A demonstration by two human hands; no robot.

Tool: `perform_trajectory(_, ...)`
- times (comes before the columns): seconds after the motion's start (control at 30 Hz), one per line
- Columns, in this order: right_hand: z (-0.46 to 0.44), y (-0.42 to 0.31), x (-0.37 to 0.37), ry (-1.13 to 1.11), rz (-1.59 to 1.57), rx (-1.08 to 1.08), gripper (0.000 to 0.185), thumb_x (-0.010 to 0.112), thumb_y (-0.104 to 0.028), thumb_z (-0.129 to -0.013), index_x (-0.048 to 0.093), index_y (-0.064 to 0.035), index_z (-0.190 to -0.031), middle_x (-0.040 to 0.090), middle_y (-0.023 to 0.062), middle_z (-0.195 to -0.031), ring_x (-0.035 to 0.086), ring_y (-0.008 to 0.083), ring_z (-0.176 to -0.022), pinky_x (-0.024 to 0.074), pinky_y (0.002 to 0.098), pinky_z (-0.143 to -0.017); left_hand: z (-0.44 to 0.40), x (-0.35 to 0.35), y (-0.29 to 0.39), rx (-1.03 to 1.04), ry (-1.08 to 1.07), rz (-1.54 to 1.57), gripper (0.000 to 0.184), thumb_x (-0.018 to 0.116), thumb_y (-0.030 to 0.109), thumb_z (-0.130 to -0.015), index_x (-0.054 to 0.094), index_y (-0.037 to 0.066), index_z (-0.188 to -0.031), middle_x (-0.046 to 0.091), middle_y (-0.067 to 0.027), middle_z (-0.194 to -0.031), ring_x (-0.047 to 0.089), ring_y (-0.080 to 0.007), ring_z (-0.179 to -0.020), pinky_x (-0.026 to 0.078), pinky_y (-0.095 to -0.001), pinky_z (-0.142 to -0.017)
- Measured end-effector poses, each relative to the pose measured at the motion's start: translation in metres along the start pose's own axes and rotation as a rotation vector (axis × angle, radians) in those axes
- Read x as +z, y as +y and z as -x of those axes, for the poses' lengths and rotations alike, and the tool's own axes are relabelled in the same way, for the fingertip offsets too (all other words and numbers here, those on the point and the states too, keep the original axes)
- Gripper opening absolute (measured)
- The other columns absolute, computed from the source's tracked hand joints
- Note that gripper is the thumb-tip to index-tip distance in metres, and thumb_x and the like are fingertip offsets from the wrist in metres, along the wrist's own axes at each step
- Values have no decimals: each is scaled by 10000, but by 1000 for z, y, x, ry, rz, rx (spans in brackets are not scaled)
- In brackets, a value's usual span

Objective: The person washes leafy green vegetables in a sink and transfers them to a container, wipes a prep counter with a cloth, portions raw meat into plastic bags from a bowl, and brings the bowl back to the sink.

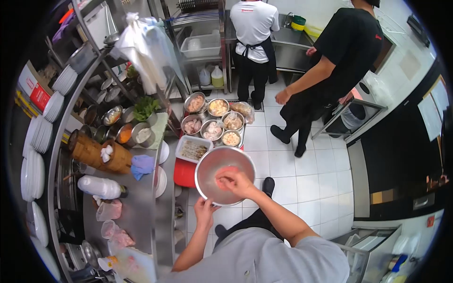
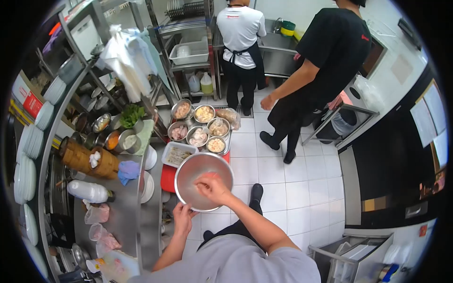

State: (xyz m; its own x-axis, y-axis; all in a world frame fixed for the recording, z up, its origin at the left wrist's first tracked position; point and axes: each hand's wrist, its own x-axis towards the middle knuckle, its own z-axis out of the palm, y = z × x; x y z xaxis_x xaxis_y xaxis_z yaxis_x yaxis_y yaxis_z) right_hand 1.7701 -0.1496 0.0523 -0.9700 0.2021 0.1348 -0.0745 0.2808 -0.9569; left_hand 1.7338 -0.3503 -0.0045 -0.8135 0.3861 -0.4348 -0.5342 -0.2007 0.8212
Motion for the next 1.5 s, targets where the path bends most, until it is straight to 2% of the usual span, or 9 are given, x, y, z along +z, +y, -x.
perform_trajectory(0.17, -13, 68, -151, 184, 161, 136, 188, 582, -71, -932, 691, -16, -1075, 725, 131, -962, 704, 217, -830, 560, 329, -753, -86, 144, -40, -74, -138, -80, 148, 548, 53, -923, 602, -3, -1049, 668, -101, -974, 701, -206, -842, 619, -367, -725)
perform_trajectory(0.27, -30, 97, -241, 195, 110, 244, 207, 555, -68, -961, 685, 6, -1104, 728, 130, -1017, 701, 198, -929, 547, 313, -818, -130, 223, -65, -125, -119, -42, 127, 566, 40, -925, 616, -18, -1027, 660, -93, -970, 696, -199, -850, 630, -359, -715)
perform_trajectory(0.53, -153, 155, -413, 73, 246, 274, 198, 565, -100, -963, 696, -8, -1079, 733, 130, -974, 707, 194, -884, 555, 315, -778, -209, 383, -70, -245, -45, 147, 44, 557, 48, -931, 597, 30, -932, 651, -55, -941, 659, -156, -828, 620, -371, -754)
perform_trajectory(0.83, -334, 237, -465, -111, 102, 348, 194, 539, -90, -1003, 659, 5, -1121, 708, 84, -1007, 679, 158, -924, 530, 290, -813, -392, 446, -54, -261, 35, 246, 20, 577, 53, -909, 586, 35, -911, 637, -67, -908, 659, -166, -781, 624, -376, -751)
perform_trajectory(1.13, -528, 257, -505, -217, 78, 333, 220, 523, -105, -1013, 639, 27, -1146, 698, 91, -1061, 677, 176, -967, 529, 305, -835, -568, 490, 43, 64, 267, 295, 151, 626, 27, -879, 531, 25, -761, 613, -77, -867, 662, -179, -782, 638, -354, -663)
perform_trajectory(1.27, -612, 295, -493, -345, 46, 227, 212, 514, -97, -1016, 645, 18, -1138, 699, 82, -1027, 667, 145, -926, 520, 278, -811, -628, 483, 53, 111, 380, 257, 127, 601, 8, -883, 528, 35, -782, 593, -58, -856, 663, -190, -794, 630, -388, -700)
perform_trajectory(1.3, -635, 307, -491, -458, 266, 216, 211, 511, -93, -1016, 643, 15, -1140, 701, 84, -1020, 672, 151, -919, 520, 273, -812, -643, 482, 51, 136, 446, 238, 146, 602, 1, -877, 516, 38, -765, 601, -62, -833, 654, -183, -750, 628, -383, -666)
perform_trajectory(1.33, -654, 306, -478, -445, 60, 222, 208, 523, -99, -1010, 648, 19, -1127, 705, 77, -1003, 678, 158, -941, 522, 282, -832, -660, 479, 56, 172, 466, 229, 146, 602, 1, -877, 516, 38, -765, 601, -62, -833, 654, -183, -750, 628, -383, -666)
perform_trajectory(1.5, -742, 285, -441, -574, 137, 86, 210, 543, -108, -994, 667, 12, -1115, 721, 106, -1008, 693, 174, -933, 544, 312, -815, -697, 477, 76, 179, 633, 444, 152, 615, 21, -871, 519, 65, -762, 606, -61, -781, 639, -166, -704, 620, -391, -693)
